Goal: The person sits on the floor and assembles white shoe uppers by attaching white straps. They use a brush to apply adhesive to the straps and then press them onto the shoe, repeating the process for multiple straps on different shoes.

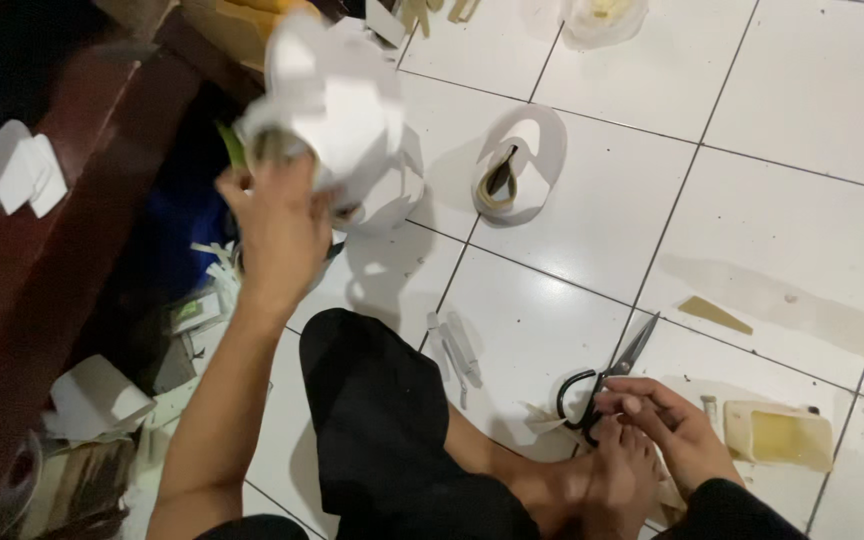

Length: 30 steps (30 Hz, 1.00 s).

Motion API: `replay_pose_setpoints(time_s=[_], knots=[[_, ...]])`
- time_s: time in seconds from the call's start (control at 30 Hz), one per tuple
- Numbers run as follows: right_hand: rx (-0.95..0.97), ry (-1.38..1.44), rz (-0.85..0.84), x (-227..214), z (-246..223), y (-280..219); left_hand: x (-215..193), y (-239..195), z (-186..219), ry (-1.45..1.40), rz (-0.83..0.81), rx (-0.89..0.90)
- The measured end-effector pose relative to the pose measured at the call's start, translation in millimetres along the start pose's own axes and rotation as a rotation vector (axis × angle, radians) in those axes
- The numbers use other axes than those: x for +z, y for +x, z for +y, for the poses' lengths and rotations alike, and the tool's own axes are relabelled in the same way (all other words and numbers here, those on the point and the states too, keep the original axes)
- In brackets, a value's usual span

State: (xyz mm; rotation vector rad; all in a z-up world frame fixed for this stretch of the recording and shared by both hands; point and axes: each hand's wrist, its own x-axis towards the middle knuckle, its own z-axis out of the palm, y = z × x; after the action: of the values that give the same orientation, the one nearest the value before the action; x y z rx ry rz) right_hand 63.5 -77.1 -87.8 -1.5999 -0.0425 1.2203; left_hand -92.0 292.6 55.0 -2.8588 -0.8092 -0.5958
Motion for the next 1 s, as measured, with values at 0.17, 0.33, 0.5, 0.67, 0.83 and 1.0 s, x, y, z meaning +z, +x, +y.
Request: replay_pose_setpoints(time_s=[0.17, 0.33, 0.5, 0.67, 0.83, 1.0], knots=[[-0.060, 0.006, -0.034, 4.5, -0.6, -2.7, 166.5, -61.7, -103.0, -0.039, -0.430, -0.172], [0.000, 0.008, -0.002, 9.6, -14.1, -10.3, 213.8, -55.7, -115.2, -0.169, -0.091, -0.150], [-0.185, -0.060, -0.016, -6.4, 26.4, 8.1, 195.9, -48.0, -105.5, -0.119, -0.189, -0.082], [-0.268, 0.044, -0.025, -12.0, 27.6, -2.2, 189.2, -60.3, -85.1, -0.019, 0.198, -0.069], [-0.266, -0.057, -0.038, -25.1, 56.9, 9.1, 176.5, -73.6, -62.2, 0.018, 0.240, -0.154], [-0.238, -0.074, 0.094, -29.1, 94.6, 20.7, 175.7, -85.0, -65.9, 0.023, 0.210, -0.248]])
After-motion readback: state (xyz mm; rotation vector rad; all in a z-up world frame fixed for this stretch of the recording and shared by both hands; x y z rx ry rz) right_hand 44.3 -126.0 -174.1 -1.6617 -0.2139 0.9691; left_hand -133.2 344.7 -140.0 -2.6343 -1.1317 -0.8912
